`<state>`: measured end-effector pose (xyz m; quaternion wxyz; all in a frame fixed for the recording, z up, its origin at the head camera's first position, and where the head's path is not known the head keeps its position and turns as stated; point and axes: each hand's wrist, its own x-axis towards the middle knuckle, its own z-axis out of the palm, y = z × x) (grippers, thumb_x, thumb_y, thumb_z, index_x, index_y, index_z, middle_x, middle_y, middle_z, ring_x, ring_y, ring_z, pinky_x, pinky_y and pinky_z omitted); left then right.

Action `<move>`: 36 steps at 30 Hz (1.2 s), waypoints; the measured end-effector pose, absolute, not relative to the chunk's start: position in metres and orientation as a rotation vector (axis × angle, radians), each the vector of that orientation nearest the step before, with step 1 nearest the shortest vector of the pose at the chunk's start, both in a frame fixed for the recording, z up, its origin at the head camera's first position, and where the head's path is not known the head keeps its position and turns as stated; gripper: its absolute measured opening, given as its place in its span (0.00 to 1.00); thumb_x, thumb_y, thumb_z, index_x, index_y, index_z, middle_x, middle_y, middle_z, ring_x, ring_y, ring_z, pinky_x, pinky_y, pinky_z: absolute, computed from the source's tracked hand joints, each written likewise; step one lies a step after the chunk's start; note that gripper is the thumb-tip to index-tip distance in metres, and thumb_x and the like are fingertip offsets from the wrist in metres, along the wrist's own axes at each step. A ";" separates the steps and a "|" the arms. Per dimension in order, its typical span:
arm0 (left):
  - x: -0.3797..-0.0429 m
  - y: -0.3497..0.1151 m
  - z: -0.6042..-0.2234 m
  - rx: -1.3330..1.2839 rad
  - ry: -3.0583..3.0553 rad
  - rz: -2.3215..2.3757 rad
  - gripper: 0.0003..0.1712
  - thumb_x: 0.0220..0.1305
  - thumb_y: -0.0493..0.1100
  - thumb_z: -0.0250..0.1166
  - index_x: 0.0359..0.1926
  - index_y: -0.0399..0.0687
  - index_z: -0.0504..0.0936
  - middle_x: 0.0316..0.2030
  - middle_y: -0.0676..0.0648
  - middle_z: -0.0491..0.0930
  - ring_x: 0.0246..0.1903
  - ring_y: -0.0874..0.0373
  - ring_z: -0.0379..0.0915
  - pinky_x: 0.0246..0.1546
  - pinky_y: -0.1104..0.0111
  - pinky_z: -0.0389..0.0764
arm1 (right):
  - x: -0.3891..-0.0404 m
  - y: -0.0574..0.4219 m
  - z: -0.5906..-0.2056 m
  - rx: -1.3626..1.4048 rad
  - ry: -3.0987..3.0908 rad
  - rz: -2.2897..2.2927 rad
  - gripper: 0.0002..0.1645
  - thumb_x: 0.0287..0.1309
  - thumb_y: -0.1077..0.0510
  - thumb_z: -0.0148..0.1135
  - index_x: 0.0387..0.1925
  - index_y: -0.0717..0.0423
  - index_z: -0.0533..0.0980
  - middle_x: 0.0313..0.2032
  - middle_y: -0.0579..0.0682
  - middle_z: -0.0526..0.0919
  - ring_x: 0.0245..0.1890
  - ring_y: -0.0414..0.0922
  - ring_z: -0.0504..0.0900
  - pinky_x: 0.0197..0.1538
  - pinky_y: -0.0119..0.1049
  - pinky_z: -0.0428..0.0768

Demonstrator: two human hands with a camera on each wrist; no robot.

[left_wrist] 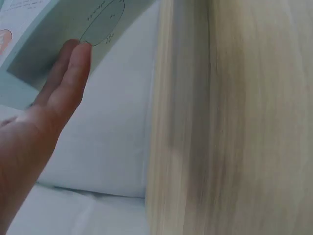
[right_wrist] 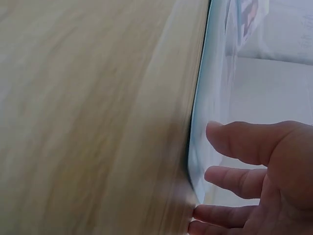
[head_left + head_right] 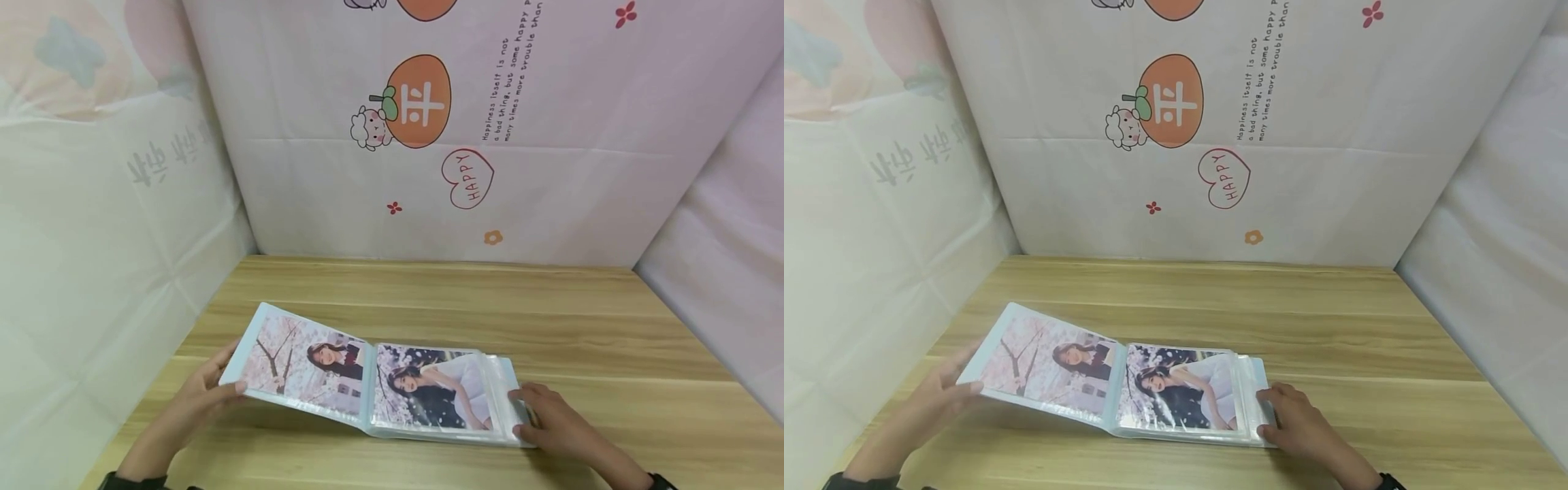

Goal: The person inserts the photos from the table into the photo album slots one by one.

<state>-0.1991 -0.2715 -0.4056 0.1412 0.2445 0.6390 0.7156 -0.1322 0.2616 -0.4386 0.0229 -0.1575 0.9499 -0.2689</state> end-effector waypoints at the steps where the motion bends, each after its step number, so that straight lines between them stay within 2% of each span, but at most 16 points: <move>1: -0.197 -0.270 -0.406 0.754 1.808 2.066 0.44 0.60 0.23 0.51 0.69 0.30 0.33 0.62 0.52 0.61 0.52 0.51 0.70 0.49 0.58 0.73 | -0.131 0.263 -0.438 -0.468 2.935 -0.829 0.30 0.49 0.55 0.68 0.52 0.64 0.72 0.53 0.72 0.67 0.51 0.69 0.66 0.47 0.64 0.68; 4: -0.193 -0.265 -0.406 0.832 1.806 2.034 0.49 0.57 0.21 0.55 0.71 0.37 0.34 0.64 0.49 0.58 0.54 0.50 0.68 0.50 0.57 0.72 | -0.129 0.267 -0.437 -0.438 2.916 -0.828 0.30 0.51 0.55 0.67 0.53 0.65 0.72 0.54 0.74 0.66 0.52 0.71 0.65 0.47 0.65 0.67; 6: -0.191 -0.262 -0.406 0.827 1.845 2.012 0.49 0.57 0.22 0.55 0.71 0.39 0.36 0.62 0.46 0.61 0.53 0.49 0.69 0.49 0.56 0.73 | -0.129 0.268 -0.437 -0.443 2.910 -0.826 0.30 0.51 0.54 0.67 0.53 0.65 0.72 0.54 0.75 0.65 0.52 0.71 0.64 0.46 0.65 0.68; 8: -0.190 -0.260 -0.407 0.793 1.913 1.995 0.47 0.58 0.23 0.55 0.72 0.40 0.38 0.60 0.47 0.66 0.51 0.50 0.71 0.48 0.60 0.74 | -0.129 0.269 -0.437 -0.458 2.906 -0.823 0.30 0.51 0.54 0.67 0.53 0.66 0.71 0.54 0.76 0.65 0.51 0.72 0.64 0.45 0.64 0.68; 11: -0.190 -0.257 -0.408 0.762 1.984 1.992 0.46 0.59 0.23 0.55 0.71 0.39 0.39 0.56 0.48 0.70 0.48 0.52 0.73 0.46 0.61 0.76 | -0.129 0.270 -0.438 -0.453 2.905 -0.822 0.30 0.51 0.54 0.68 0.52 0.66 0.72 0.54 0.75 0.65 0.51 0.72 0.64 0.45 0.64 0.69; 16: -0.188 -0.249 -0.407 0.697 2.087 2.009 0.46 0.57 0.24 0.58 0.71 0.40 0.44 0.53 0.48 0.71 0.45 0.53 0.74 0.44 0.62 0.77 | -0.128 0.270 -0.438 -0.409 2.903 -0.812 0.29 0.50 0.54 0.68 0.52 0.64 0.72 0.54 0.75 0.65 0.52 0.71 0.64 0.47 0.64 0.68; 21: -0.186 -0.230 -0.405 0.666 2.189 1.986 0.37 0.57 0.26 0.61 0.65 0.33 0.56 0.50 0.42 0.73 0.45 0.54 0.74 0.43 0.66 0.76 | -0.128 0.270 -0.438 -0.405 2.914 -0.800 0.29 0.50 0.55 0.68 0.52 0.64 0.72 0.54 0.74 0.66 0.52 0.71 0.65 0.47 0.64 0.68; 23: -0.186 -0.220 -0.404 0.695 2.198 1.980 0.35 0.56 0.27 0.62 0.63 0.30 0.57 0.50 0.37 0.73 0.45 0.54 0.74 0.42 0.67 0.77 | -0.128 0.271 -0.438 -0.417 2.917 -0.792 0.29 0.50 0.54 0.68 0.52 0.65 0.72 0.54 0.74 0.66 0.52 0.71 0.65 0.47 0.63 0.68; 27: -0.186 -0.200 -0.405 0.789 2.228 1.974 0.37 0.54 0.26 0.64 0.63 0.32 0.57 0.48 0.31 0.73 0.42 0.54 0.76 0.40 0.64 0.78 | -0.129 0.271 -0.438 -0.417 2.922 -0.788 0.29 0.50 0.54 0.68 0.52 0.64 0.72 0.54 0.74 0.66 0.52 0.71 0.65 0.48 0.63 0.68; 31: -0.186 -0.181 -0.410 0.876 2.324 1.939 0.39 0.50 0.28 0.68 0.63 0.32 0.60 0.47 0.33 0.75 0.39 0.54 0.78 0.40 0.63 0.78 | -0.128 0.270 -0.439 -0.410 2.927 -0.788 0.29 0.50 0.54 0.68 0.52 0.64 0.72 0.54 0.74 0.66 0.53 0.71 0.64 0.48 0.64 0.67; 36: -0.185 -0.168 -0.416 0.861 2.364 1.897 0.43 0.48 0.32 0.71 0.64 0.35 0.60 0.50 0.36 0.74 0.41 0.55 0.77 0.42 0.62 0.77 | -0.126 0.269 -0.439 -0.417 2.937 -0.803 0.29 0.50 0.54 0.68 0.52 0.64 0.72 0.55 0.74 0.66 0.53 0.71 0.64 0.48 0.65 0.66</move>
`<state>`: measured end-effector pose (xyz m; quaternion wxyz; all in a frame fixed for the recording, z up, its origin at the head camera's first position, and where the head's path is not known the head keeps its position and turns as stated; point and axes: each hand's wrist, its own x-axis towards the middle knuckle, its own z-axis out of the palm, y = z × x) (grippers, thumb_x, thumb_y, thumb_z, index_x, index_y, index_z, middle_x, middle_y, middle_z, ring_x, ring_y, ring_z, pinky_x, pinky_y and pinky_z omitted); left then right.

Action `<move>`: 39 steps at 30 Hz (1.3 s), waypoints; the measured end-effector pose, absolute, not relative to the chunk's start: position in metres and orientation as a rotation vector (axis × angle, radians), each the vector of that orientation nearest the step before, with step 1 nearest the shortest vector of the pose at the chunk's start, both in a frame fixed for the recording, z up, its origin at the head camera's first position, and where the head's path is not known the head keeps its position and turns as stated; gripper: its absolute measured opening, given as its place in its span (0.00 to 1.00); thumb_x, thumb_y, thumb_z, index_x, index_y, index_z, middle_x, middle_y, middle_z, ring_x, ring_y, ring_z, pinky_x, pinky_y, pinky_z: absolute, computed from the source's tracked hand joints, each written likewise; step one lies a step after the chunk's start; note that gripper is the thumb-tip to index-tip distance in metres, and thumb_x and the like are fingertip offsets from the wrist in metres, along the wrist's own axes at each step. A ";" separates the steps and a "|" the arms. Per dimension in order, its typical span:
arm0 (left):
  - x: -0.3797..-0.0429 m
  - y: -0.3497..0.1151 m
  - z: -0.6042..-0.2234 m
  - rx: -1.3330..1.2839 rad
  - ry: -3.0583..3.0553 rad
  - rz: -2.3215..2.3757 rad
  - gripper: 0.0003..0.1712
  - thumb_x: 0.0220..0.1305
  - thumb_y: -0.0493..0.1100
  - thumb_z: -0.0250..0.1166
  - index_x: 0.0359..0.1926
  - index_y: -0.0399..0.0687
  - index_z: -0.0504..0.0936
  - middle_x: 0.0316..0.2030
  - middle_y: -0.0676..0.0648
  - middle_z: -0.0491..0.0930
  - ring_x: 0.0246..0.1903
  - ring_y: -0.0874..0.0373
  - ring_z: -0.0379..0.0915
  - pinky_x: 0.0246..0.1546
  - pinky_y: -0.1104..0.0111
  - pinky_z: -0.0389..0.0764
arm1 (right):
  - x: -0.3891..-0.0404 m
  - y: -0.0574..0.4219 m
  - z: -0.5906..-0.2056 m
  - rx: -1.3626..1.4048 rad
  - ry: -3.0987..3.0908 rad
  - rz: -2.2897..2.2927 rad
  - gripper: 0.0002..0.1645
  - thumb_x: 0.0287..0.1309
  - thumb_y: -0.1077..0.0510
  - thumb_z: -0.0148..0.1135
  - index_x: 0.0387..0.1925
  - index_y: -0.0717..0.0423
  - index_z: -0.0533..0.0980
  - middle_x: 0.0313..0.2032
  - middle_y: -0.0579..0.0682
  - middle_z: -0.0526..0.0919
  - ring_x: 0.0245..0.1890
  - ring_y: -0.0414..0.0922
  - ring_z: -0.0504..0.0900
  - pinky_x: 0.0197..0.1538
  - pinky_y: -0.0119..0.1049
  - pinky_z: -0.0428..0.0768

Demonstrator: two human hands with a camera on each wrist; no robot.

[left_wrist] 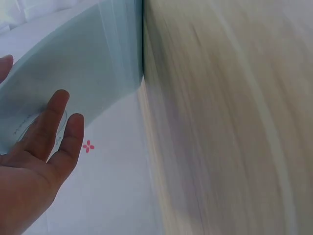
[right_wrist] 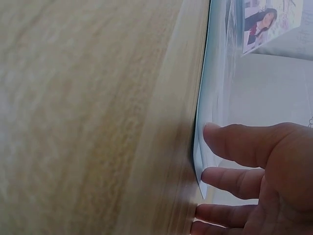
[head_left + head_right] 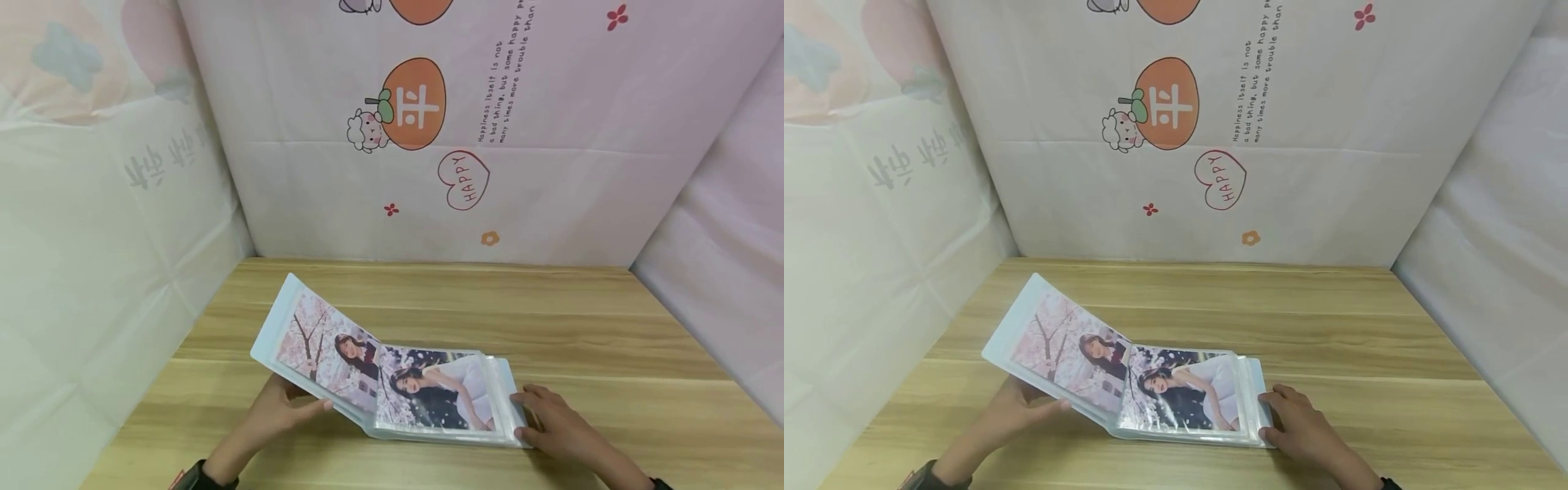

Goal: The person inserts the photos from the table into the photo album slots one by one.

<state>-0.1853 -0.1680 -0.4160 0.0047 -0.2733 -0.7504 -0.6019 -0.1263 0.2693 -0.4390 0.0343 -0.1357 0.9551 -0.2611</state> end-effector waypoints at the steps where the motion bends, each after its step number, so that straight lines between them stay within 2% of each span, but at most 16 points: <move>1: -0.186 -0.168 -0.417 -0.851 -2.353 -1.892 0.44 0.48 0.32 0.71 0.64 0.36 0.60 0.50 0.37 0.74 0.41 0.55 0.77 0.42 0.62 0.77 | -0.126 0.269 -0.439 -0.418 2.938 -0.806 0.29 0.50 0.54 0.68 0.52 0.64 0.72 0.54 0.74 0.66 0.53 0.71 0.64 0.48 0.65 0.66; 6: -0.186 -0.166 -0.415 -0.866 -2.352 -1.851 0.43 0.48 0.33 0.71 0.64 0.35 0.60 0.51 0.37 0.74 0.42 0.55 0.76 0.43 0.62 0.77 | -0.125 0.266 -0.439 -0.409 2.945 -0.802 0.29 0.50 0.55 0.68 0.52 0.64 0.73 0.54 0.74 0.66 0.53 0.71 0.64 0.48 0.64 0.67; 10: -0.185 -0.157 -0.412 -0.896 -2.374 -1.754 0.47 0.49 0.37 0.72 0.67 0.39 0.57 0.54 0.38 0.71 0.43 0.56 0.75 0.43 0.61 0.77 | -0.124 0.267 -0.438 -0.404 2.950 -0.789 0.29 0.50 0.54 0.68 0.52 0.64 0.72 0.54 0.73 0.66 0.53 0.70 0.65 0.47 0.64 0.67; 15: -0.187 -0.138 -0.413 -1.101 -2.311 -1.579 0.52 0.49 0.39 0.73 0.70 0.41 0.52 0.56 0.38 0.71 0.43 0.54 0.76 0.42 0.58 0.78 | -0.123 0.267 -0.436 -0.408 2.946 -0.797 0.29 0.50 0.54 0.68 0.53 0.64 0.72 0.55 0.74 0.66 0.53 0.70 0.65 0.48 0.64 0.67; 20: -0.191 -0.122 -0.417 -1.305 -2.256 -1.462 0.45 0.50 0.38 0.72 0.67 0.38 0.58 0.57 0.38 0.70 0.46 0.48 0.75 0.44 0.56 0.76 | -0.123 0.270 -0.437 -0.415 2.949 -0.815 0.28 0.49 0.55 0.69 0.51 0.63 0.73 0.54 0.76 0.65 0.52 0.72 0.64 0.46 0.65 0.67; 24: -0.191 -0.116 -0.421 -1.376 -2.334 -1.326 0.39 0.51 0.38 0.71 0.63 0.35 0.64 0.55 0.39 0.72 0.48 0.46 0.74 0.48 0.58 0.74 | -0.123 0.273 -0.439 -0.432 2.967 -0.818 0.28 0.47 0.56 0.70 0.50 0.62 0.74 0.53 0.77 0.65 0.51 0.72 0.65 0.46 0.66 0.67; 32: -0.184 -0.110 -0.424 -1.430 -2.653 -1.053 0.35 0.54 0.42 0.69 0.63 0.44 0.68 0.58 0.45 0.70 0.56 0.52 0.68 0.52 0.61 0.71 | -0.120 0.280 -0.442 -0.465 2.999 -0.832 0.28 0.44 0.56 0.72 0.49 0.63 0.75 0.52 0.77 0.66 0.50 0.73 0.65 0.45 0.67 0.67; 39: -0.180 -0.110 -0.422 -1.477 -2.833 -0.867 0.35 0.55 0.48 0.69 0.63 0.48 0.69 0.63 0.43 0.65 0.61 0.51 0.60 0.58 0.57 0.64 | -0.118 0.284 -0.443 -0.486 3.028 -0.813 0.28 0.42 0.57 0.73 0.47 0.62 0.76 0.51 0.77 0.67 0.49 0.73 0.66 0.44 0.66 0.67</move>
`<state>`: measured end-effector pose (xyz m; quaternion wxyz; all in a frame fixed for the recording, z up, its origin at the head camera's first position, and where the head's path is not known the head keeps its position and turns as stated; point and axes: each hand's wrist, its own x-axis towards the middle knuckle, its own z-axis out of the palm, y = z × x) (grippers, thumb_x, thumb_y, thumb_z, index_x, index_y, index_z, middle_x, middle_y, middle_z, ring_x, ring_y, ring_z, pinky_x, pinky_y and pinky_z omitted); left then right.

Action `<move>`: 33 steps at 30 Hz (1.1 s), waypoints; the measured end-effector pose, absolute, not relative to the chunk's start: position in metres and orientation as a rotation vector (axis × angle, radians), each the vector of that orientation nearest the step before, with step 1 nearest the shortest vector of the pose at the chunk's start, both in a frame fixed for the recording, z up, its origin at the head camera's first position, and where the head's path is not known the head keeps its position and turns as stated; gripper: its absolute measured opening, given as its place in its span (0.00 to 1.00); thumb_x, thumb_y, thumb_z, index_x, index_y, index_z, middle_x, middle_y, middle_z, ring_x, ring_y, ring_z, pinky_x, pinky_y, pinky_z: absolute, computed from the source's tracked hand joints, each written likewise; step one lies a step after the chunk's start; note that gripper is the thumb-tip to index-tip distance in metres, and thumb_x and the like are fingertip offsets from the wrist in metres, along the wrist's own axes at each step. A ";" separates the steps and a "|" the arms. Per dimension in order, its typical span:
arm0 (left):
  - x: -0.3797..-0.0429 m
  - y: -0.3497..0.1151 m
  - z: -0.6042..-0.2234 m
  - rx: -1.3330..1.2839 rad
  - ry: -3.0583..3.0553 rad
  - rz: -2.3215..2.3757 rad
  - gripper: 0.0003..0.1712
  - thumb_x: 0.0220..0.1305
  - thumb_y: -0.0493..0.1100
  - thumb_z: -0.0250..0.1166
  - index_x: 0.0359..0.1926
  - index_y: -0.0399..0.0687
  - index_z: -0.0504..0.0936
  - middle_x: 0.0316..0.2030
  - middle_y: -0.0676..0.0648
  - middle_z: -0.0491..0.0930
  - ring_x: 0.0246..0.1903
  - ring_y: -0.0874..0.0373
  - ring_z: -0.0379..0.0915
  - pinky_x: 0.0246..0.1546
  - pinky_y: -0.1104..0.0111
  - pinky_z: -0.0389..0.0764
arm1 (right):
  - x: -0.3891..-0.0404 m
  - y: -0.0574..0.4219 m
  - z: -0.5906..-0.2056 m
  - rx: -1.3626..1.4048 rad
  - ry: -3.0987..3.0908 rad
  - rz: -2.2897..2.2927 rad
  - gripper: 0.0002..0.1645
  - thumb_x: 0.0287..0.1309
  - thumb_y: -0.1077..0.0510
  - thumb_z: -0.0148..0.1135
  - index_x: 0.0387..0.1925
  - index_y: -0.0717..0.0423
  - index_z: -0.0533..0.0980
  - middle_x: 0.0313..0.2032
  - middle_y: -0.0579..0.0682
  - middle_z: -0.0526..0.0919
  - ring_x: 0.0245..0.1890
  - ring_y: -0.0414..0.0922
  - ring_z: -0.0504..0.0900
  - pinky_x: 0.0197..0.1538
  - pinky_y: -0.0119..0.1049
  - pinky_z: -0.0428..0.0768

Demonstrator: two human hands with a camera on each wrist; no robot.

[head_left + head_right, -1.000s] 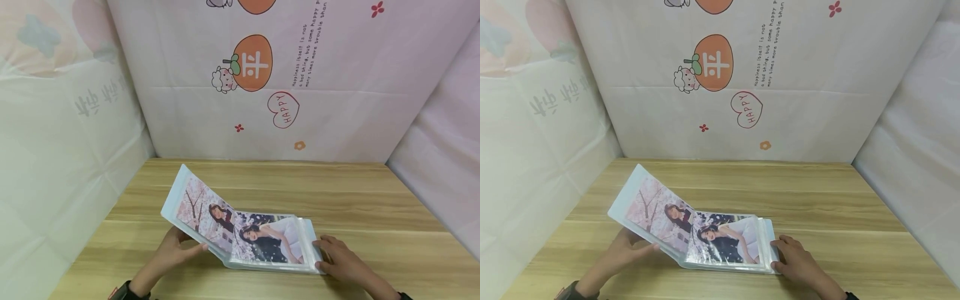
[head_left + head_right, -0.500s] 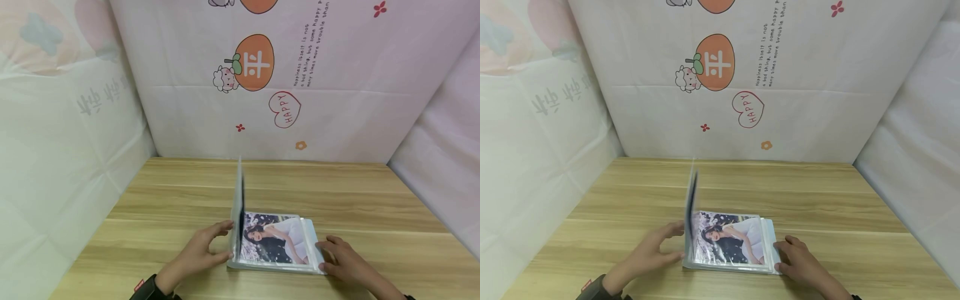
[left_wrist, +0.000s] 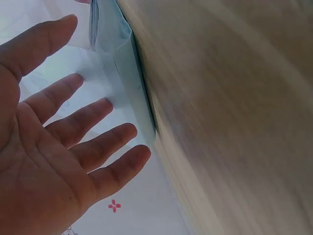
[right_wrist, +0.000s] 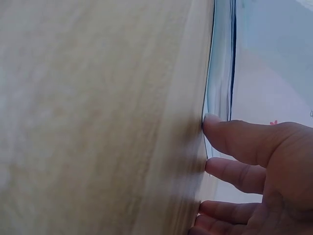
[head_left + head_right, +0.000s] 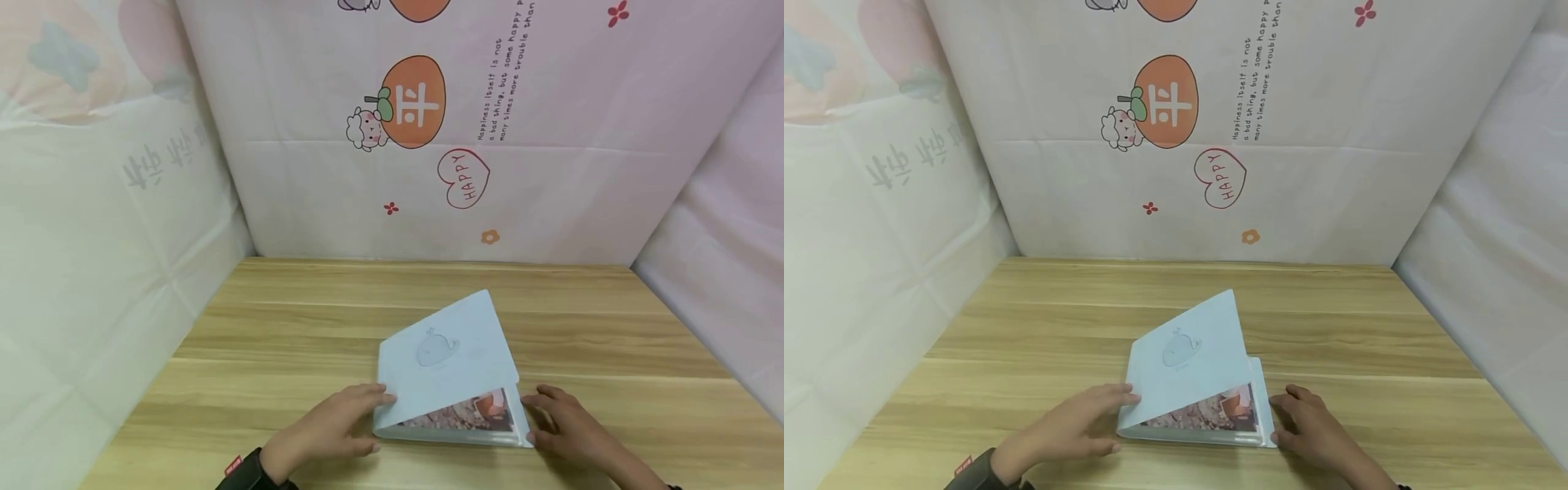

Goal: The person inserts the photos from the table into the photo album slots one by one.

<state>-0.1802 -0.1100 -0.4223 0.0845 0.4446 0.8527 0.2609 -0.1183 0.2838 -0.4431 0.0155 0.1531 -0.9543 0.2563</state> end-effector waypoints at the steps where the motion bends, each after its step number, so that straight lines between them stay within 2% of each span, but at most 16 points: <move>1: -0.180 -0.110 -0.422 1.320 2.534 0.762 0.35 0.55 0.48 0.68 0.63 0.49 0.68 0.63 0.44 0.64 0.62 0.50 0.59 0.58 0.57 0.64 | -0.118 0.284 -0.443 0.474 -2.963 0.801 0.28 0.42 0.57 0.73 0.47 0.62 0.76 0.51 0.76 0.67 0.50 0.73 0.66 0.44 0.66 0.67; 6: -0.179 -0.109 -0.419 1.309 2.508 0.681 0.37 0.55 0.48 0.68 0.65 0.53 0.66 0.65 0.44 0.60 0.62 0.49 0.57 0.57 0.55 0.64 | -0.119 0.285 -0.442 0.461 -3.006 0.813 0.29 0.44 0.56 0.72 0.49 0.65 0.75 0.52 0.77 0.66 0.50 0.73 0.65 0.45 0.66 0.68; 11: -0.180 -0.104 -0.415 1.295 2.510 0.592 0.37 0.54 0.47 0.69 0.65 0.54 0.67 0.64 0.45 0.61 0.61 0.49 0.59 0.56 0.57 0.66 | -0.122 0.290 -0.443 0.425 -3.055 0.799 0.31 0.43 0.55 0.72 0.48 0.68 0.75 0.51 0.77 0.67 0.50 0.72 0.67 0.47 0.65 0.67; 18: -0.183 -0.092 -0.409 1.277 2.540 0.475 0.35 0.51 0.49 0.70 0.62 0.55 0.72 0.61 0.46 0.63 0.57 0.50 0.61 0.54 0.59 0.68 | -0.124 0.294 -0.444 0.414 -3.034 0.767 0.29 0.40 0.56 0.74 0.46 0.64 0.77 0.50 0.76 0.68 0.48 0.72 0.68 0.46 0.65 0.67; 33: -0.182 -0.082 -0.402 1.224 2.558 0.344 0.34 0.50 0.51 0.71 0.60 0.57 0.74 0.60 0.47 0.63 0.56 0.52 0.60 0.50 0.60 0.70 | -0.124 0.292 -0.440 0.389 -3.076 0.801 0.30 0.42 0.56 0.73 0.48 0.65 0.75 0.52 0.77 0.66 0.50 0.73 0.67 0.45 0.65 0.68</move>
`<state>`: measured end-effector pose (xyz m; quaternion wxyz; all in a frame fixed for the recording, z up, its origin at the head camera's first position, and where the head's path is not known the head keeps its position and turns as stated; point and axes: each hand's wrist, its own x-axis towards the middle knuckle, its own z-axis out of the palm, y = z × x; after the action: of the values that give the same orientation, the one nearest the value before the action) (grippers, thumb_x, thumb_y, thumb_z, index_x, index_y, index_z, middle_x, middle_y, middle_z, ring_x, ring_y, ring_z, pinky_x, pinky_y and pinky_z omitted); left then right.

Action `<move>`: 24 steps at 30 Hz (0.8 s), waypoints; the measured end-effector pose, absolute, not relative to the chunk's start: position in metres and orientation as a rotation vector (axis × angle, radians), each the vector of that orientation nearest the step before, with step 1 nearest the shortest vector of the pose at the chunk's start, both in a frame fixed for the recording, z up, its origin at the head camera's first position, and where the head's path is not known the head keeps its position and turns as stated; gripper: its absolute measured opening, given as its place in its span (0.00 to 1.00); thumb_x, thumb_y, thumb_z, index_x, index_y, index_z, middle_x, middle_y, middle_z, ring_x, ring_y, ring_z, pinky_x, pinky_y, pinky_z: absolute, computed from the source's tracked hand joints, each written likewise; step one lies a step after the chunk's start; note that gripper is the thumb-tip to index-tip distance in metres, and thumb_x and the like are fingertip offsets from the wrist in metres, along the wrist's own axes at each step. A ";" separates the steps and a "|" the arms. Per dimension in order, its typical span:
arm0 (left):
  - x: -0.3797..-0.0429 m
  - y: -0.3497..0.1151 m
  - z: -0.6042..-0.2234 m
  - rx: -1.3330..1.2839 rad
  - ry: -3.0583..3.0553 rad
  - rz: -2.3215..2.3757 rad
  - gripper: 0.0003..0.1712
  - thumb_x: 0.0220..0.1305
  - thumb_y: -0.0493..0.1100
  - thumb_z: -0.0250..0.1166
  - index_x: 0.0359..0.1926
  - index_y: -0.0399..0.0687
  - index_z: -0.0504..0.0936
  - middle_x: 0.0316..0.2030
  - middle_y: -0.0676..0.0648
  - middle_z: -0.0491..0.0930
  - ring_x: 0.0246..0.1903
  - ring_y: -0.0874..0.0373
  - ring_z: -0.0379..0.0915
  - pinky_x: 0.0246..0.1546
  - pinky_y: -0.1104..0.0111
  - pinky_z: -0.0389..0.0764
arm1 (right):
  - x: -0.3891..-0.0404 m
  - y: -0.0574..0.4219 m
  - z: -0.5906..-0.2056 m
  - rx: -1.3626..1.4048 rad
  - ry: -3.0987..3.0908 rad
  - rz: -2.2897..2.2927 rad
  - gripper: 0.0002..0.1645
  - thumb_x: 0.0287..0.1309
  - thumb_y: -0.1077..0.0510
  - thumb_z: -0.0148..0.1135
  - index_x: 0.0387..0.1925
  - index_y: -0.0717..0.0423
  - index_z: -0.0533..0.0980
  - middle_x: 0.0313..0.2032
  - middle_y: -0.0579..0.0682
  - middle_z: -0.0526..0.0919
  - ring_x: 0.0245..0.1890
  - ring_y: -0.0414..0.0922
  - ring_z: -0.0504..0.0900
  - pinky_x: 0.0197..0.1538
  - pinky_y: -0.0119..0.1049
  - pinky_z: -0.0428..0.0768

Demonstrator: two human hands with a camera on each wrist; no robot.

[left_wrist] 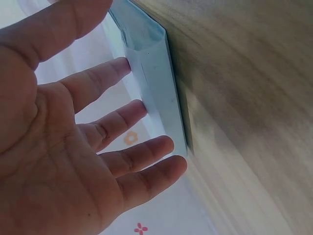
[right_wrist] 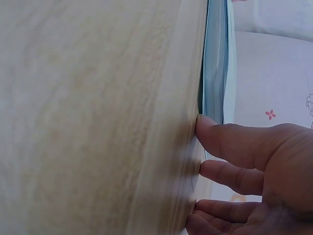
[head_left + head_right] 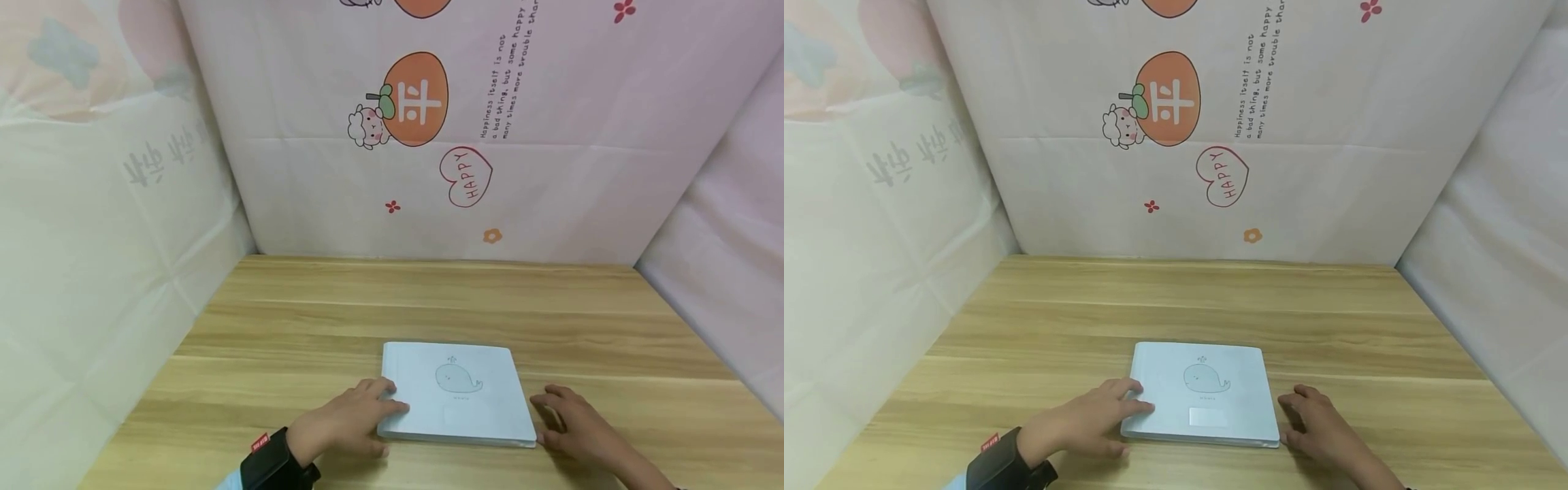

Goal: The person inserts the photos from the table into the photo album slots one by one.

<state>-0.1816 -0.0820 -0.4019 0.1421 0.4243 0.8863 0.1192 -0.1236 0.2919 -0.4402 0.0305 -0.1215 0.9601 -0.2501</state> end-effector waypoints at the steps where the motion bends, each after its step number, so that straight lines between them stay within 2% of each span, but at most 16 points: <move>1: -0.182 -0.082 -0.402 1.224 2.555 0.342 0.34 0.50 0.51 0.71 0.60 0.57 0.73 0.60 0.47 0.63 0.57 0.52 0.60 0.50 0.60 0.70 | -0.124 0.292 -0.440 -0.372 2.956 -0.771 0.30 0.42 0.56 0.73 0.48 0.65 0.75 0.52 0.77 0.66 0.50 0.73 0.66 0.45 0.65 0.68; 8: -0.181 -0.082 -0.404 1.226 2.552 0.330 0.34 0.50 0.51 0.71 0.60 0.57 0.74 0.59 0.47 0.63 0.56 0.52 0.61 0.51 0.60 0.70 | -0.123 0.291 -0.439 -0.392 2.964 -0.769 0.28 0.42 0.58 0.73 0.47 0.65 0.75 0.51 0.77 0.67 0.49 0.73 0.67 0.45 0.65 0.68; 15: -0.180 -0.081 -0.406 1.216 2.546 0.357 0.33 0.50 0.51 0.71 0.59 0.57 0.74 0.59 0.48 0.63 0.55 0.54 0.61 0.51 0.61 0.70 | -0.123 0.290 -0.441 -0.453 3.020 -0.781 0.22 0.49 0.60 0.68 0.45 0.67 0.76 0.47 0.74 0.72 0.47 0.69 0.71 0.45 0.63 0.70; 18: -0.181 -0.082 -0.406 1.227 2.545 0.381 0.33 0.50 0.51 0.71 0.59 0.57 0.75 0.59 0.48 0.64 0.54 0.54 0.61 0.50 0.62 0.70 | -0.124 0.286 -0.439 -0.410 3.033 -0.855 0.18 0.55 0.61 0.64 0.46 0.68 0.74 0.46 0.68 0.74 0.46 0.64 0.73 0.44 0.58 0.73; 21: -0.185 -0.083 -0.404 1.288 2.577 0.417 0.31 0.51 0.50 0.70 0.59 0.56 0.75 0.56 0.47 0.68 0.52 0.54 0.65 0.47 0.63 0.72 | -0.126 0.276 -0.430 -0.357 3.074 -0.941 0.18 0.62 0.61 0.57 0.50 0.68 0.71 0.47 0.67 0.73 0.46 0.63 0.74 0.42 0.57 0.74; 24: -0.191 -0.082 -0.400 1.374 2.623 0.463 0.30 0.55 0.51 0.67 0.60 0.55 0.74 0.56 0.45 0.70 0.53 0.54 0.67 0.46 0.61 0.73 | -0.131 0.260 -0.417 -0.364 3.145 -0.958 0.23 0.66 0.58 0.52 0.57 0.68 0.68 0.53 0.72 0.68 0.52 0.68 0.68 0.46 0.63 0.69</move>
<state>-0.1907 -0.0821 -0.4002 0.0722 0.4574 0.8728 0.1541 -0.1309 0.2598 -0.4172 -0.0828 -0.1097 0.9475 -0.2887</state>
